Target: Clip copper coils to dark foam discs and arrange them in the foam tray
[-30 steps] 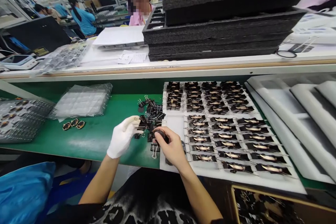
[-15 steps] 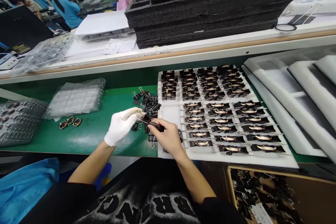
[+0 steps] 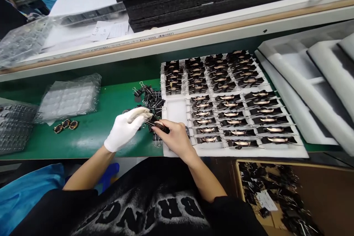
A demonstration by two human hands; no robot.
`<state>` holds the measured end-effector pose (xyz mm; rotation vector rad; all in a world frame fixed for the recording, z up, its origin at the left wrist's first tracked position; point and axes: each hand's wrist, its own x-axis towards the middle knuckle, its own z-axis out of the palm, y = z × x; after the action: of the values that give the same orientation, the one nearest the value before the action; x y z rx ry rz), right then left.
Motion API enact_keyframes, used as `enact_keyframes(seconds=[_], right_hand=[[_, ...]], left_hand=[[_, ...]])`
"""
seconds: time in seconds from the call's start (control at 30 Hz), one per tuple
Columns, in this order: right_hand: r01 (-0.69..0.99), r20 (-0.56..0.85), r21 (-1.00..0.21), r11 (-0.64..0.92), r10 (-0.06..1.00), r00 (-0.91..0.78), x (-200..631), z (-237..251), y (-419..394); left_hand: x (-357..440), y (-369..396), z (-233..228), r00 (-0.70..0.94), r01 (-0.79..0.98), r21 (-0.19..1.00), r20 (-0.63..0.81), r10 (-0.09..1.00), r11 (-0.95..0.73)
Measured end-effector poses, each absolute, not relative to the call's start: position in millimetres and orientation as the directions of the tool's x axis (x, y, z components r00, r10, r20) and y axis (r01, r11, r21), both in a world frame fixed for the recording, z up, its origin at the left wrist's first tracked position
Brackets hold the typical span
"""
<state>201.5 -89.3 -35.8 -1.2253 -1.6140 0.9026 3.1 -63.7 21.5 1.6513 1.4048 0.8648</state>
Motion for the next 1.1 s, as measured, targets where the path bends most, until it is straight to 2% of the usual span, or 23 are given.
enact_keyframes(seconds=[0.07,0.2,0.27,0.33,0.4,0.47,0.53,0.6,0.67,0.7,0.87,1.0,1.1], right_hand=[[0.409,0.324,-0.846,0.341,0.939,-0.112,207,-36,-91],[0.634,0.466,-0.603,0.485,0.859,-0.214,224,-37,-89],[0.692,0.482,-0.518,0.503,0.84,-0.249,233,-38,-88],[0.748,0.52,-0.477,0.462,0.834,-0.184,240,-39,-88],[0.773,0.547,-0.509,0.378,0.836,-0.049,246,-39,-90],[0.688,0.479,-0.654,0.314,0.876,0.056,251,-38,-93],[0.45,0.315,-0.861,0.237,0.943,0.107,255,-37,-95],[0.147,0.131,-0.983,0.113,0.984,0.122,257,-35,-96],[-0.06,0.017,-0.998,0.027,0.988,0.152,259,-34,-96],[-0.107,-0.018,-0.994,0.001,0.985,0.173,259,-33,-96],[-0.113,-0.129,-0.988,-0.103,0.958,0.255,255,-32,-98],[-0.153,-0.157,-0.981,-0.119,0.949,0.274,250,-37,-101],[-0.129,-0.151,-0.984,-0.122,0.958,0.244,250,-41,-102]], left_hand=[[0,-62,22,0.271,0.439,0.894,-0.036,0.962,-0.09],[5,-53,15,0.392,0.441,0.897,-0.19,0.9,-0.002],[13,-47,12,0.433,0.444,0.894,-0.273,0.859,0.06],[22,-39,12,0.468,0.414,0.907,-0.286,0.836,0.078],[30,-31,15,0.463,0.387,0.919,-0.258,0.848,0.068],[35,-25,19,0.458,0.395,0.918,-0.234,0.857,0.039],[40,-21,22,0.481,0.407,0.913,-0.22,0.849,0.006],[44,-22,23,0.503,0.414,0.91,-0.212,0.838,-0.018],[49,-25,21,0.503,0.423,0.906,-0.216,0.837,-0.021],[52,-27,20,0.497,0.427,0.904,-0.218,0.84,-0.017],[63,-43,7,0.399,0.364,0.931,-0.191,0.897,0.036],[65,-52,0,0.345,0.341,0.932,-0.247,0.906,0.124],[60,-52,1,0.375,0.412,0.908,-0.238,0.896,0.069]])
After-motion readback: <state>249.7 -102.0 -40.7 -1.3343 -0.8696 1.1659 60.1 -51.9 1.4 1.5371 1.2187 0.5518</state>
